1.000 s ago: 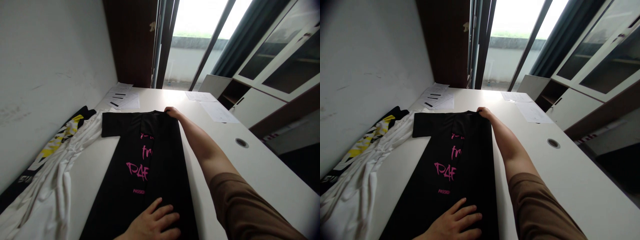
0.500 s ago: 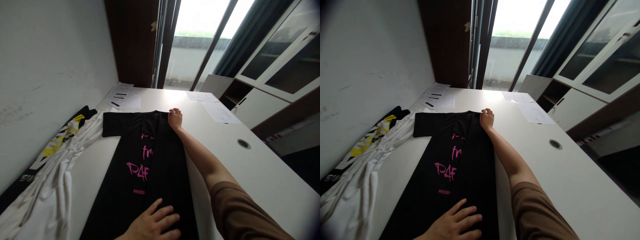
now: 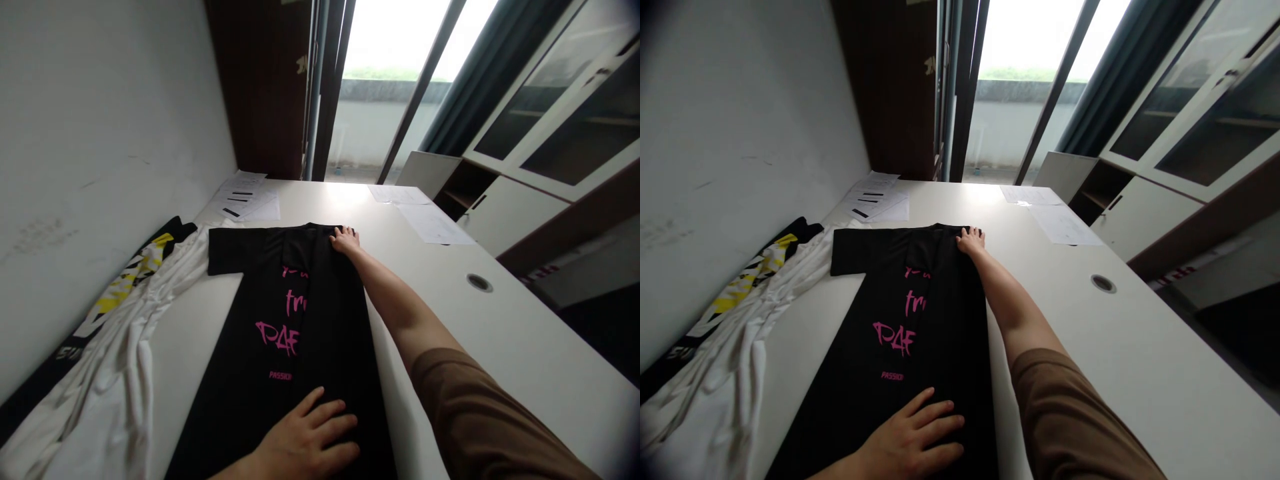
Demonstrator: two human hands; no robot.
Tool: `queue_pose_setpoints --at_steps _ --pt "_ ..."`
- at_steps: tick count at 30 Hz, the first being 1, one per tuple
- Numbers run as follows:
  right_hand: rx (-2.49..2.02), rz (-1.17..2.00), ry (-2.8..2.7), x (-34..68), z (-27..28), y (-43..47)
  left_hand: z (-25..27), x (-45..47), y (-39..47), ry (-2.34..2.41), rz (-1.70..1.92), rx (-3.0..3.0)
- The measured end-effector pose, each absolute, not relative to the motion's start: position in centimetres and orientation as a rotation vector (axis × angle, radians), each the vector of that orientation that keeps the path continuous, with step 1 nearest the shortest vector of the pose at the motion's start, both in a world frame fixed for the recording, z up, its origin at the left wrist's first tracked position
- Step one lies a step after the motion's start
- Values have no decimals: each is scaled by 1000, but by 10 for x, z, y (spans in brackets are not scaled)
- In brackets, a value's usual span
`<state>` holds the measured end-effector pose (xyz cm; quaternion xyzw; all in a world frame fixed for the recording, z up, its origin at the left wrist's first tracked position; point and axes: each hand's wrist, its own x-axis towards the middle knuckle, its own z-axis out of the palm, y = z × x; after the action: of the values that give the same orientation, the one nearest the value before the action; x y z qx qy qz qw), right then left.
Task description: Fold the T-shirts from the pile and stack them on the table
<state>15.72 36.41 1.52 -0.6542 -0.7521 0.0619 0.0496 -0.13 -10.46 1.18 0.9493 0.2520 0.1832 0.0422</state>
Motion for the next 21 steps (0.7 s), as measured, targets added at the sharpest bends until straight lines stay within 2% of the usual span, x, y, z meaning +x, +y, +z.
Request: queue_pose_setpoints --at_steps 3,6,11,15,21 --pt "-1745 -18 -2284 119 31 337 22 -6 -104 729 501 2837" --pt "-1457 110 -2459 77 33 297 43 -20 -102 803 418 2660" --pt "-1517 65 -2489 31 23 253 68 -43 -96 1141 320 2401" --pt "-1617 171 -2462 21 28 255 65 -42 -99 1139 260 2395" --pt "-1377 72 -2171 18 30 254 56 -41 -104 1134 262 2434"
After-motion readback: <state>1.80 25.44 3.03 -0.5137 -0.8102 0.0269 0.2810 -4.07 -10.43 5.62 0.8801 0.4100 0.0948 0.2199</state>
